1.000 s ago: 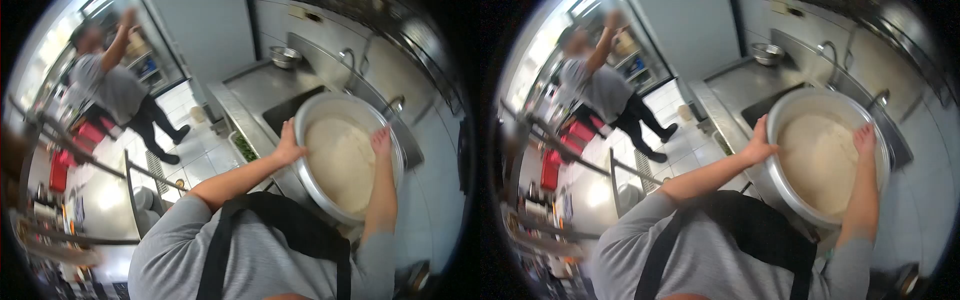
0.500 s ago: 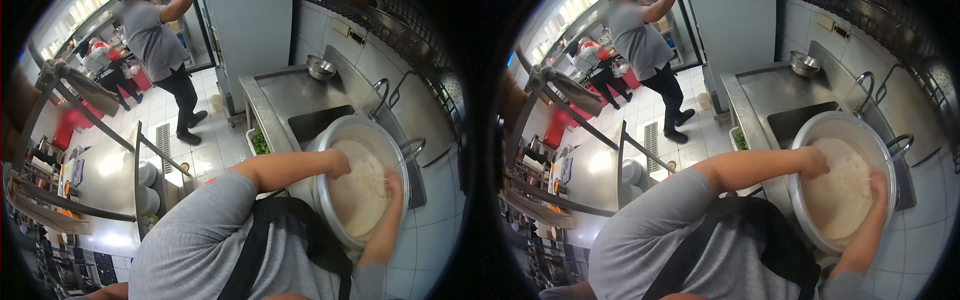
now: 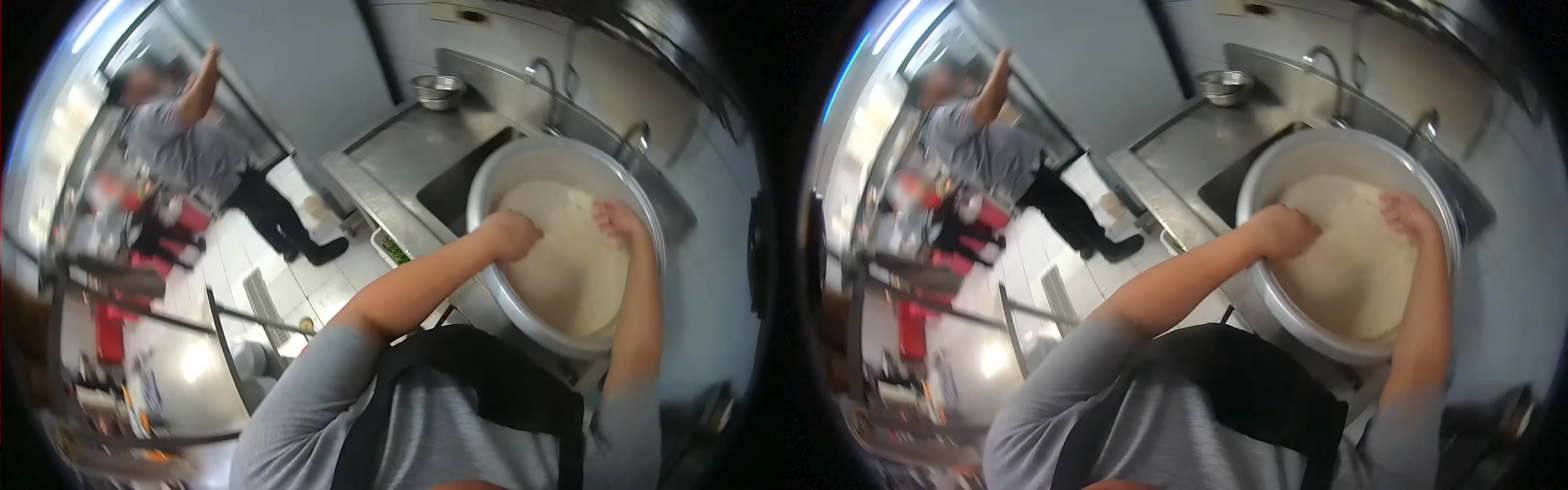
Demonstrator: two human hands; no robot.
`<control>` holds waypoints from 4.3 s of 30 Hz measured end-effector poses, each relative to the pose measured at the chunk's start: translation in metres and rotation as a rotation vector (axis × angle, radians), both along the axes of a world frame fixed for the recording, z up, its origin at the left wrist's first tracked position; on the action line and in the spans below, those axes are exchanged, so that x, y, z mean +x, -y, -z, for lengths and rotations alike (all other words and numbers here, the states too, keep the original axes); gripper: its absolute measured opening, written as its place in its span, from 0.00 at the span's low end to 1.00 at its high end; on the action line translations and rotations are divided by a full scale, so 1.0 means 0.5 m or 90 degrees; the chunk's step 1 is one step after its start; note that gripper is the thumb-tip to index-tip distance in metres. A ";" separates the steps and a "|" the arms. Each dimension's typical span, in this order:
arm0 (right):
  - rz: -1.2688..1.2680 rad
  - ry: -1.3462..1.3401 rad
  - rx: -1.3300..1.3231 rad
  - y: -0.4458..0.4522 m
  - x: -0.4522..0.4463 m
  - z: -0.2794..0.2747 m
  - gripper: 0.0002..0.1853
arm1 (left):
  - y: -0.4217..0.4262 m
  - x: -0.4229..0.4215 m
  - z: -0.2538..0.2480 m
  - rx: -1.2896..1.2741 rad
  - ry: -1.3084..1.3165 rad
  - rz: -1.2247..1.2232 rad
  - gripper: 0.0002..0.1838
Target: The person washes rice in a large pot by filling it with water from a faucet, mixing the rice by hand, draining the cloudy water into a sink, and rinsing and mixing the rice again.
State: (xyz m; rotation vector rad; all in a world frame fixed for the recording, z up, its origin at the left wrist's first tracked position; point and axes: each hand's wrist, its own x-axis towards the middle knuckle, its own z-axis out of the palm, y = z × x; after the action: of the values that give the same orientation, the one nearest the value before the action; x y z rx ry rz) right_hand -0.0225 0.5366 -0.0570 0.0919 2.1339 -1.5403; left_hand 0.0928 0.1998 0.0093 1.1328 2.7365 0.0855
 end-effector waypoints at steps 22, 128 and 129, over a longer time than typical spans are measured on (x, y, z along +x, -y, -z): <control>0.006 -0.068 0.286 0.044 0.043 -0.053 0.19 | -0.011 0.003 -0.007 0.039 -0.008 0.050 0.26; 0.142 -0.069 -0.112 0.108 0.032 -0.038 0.11 | -0.003 0.017 0.007 0.033 0.041 0.023 0.22; 0.132 -0.060 -0.119 0.129 0.043 -0.051 0.10 | -0.004 0.015 0.011 0.034 0.034 0.025 0.21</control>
State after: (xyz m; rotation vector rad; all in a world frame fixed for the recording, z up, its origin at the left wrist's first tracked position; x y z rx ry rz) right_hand -0.0012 0.4720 -0.0316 0.1839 2.0945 -1.8905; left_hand 0.1005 0.2021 0.0036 1.1794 2.6788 0.1810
